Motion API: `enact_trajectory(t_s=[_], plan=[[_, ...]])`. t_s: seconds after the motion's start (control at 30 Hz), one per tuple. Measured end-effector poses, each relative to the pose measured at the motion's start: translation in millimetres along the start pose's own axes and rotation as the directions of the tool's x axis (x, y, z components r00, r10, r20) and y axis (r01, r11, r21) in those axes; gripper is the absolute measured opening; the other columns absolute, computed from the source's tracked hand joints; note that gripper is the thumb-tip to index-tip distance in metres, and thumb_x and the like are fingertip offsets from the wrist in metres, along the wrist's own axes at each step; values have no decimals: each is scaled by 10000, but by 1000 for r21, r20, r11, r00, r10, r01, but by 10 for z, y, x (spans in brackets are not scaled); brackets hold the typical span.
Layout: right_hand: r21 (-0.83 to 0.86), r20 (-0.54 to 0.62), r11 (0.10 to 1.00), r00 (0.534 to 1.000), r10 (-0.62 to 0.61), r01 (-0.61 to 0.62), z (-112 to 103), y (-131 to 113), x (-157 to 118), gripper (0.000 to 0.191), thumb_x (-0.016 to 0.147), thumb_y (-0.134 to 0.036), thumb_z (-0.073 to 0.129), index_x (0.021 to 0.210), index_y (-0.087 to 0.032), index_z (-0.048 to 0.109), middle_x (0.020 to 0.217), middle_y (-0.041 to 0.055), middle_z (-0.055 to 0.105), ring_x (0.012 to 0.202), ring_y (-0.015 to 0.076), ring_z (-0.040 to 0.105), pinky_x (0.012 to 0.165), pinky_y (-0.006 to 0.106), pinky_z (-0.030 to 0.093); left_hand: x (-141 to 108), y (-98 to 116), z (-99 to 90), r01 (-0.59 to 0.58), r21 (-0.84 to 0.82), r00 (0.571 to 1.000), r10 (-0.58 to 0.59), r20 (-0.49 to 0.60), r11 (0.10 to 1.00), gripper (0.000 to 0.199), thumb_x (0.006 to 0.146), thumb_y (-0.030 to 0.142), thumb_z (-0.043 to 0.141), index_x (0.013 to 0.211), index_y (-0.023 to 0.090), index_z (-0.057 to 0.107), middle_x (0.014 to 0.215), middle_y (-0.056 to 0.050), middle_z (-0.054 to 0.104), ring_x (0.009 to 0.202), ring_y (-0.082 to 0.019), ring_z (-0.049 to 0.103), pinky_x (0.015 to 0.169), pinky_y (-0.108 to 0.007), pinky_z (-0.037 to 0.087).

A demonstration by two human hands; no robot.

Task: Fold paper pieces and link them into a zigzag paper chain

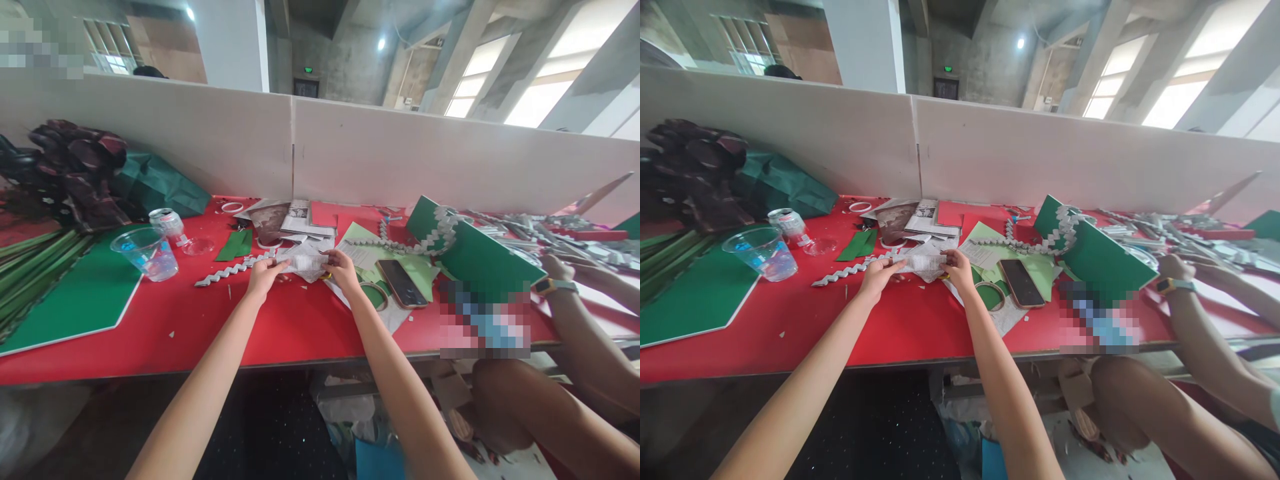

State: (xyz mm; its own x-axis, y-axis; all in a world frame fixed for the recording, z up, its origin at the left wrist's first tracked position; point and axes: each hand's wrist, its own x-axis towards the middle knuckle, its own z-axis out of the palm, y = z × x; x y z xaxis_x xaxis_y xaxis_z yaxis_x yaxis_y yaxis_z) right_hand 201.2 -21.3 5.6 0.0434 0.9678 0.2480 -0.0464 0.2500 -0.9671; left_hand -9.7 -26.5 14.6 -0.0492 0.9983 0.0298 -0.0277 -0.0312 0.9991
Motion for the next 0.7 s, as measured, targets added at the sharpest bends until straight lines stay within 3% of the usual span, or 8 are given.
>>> enact_trajectory(t_s=[0.7], plan=[[-16,11,999,999,33,-33,14,-3,-1,346,536,-204,608,881,-190,596,717,-12,582,688,156,543,589,257,427,17,-40,-12,-41,39,998,42,-36,998,379,622,519,743,698,167,625,621,-12,634,546,-197,634,533,-302,484]])
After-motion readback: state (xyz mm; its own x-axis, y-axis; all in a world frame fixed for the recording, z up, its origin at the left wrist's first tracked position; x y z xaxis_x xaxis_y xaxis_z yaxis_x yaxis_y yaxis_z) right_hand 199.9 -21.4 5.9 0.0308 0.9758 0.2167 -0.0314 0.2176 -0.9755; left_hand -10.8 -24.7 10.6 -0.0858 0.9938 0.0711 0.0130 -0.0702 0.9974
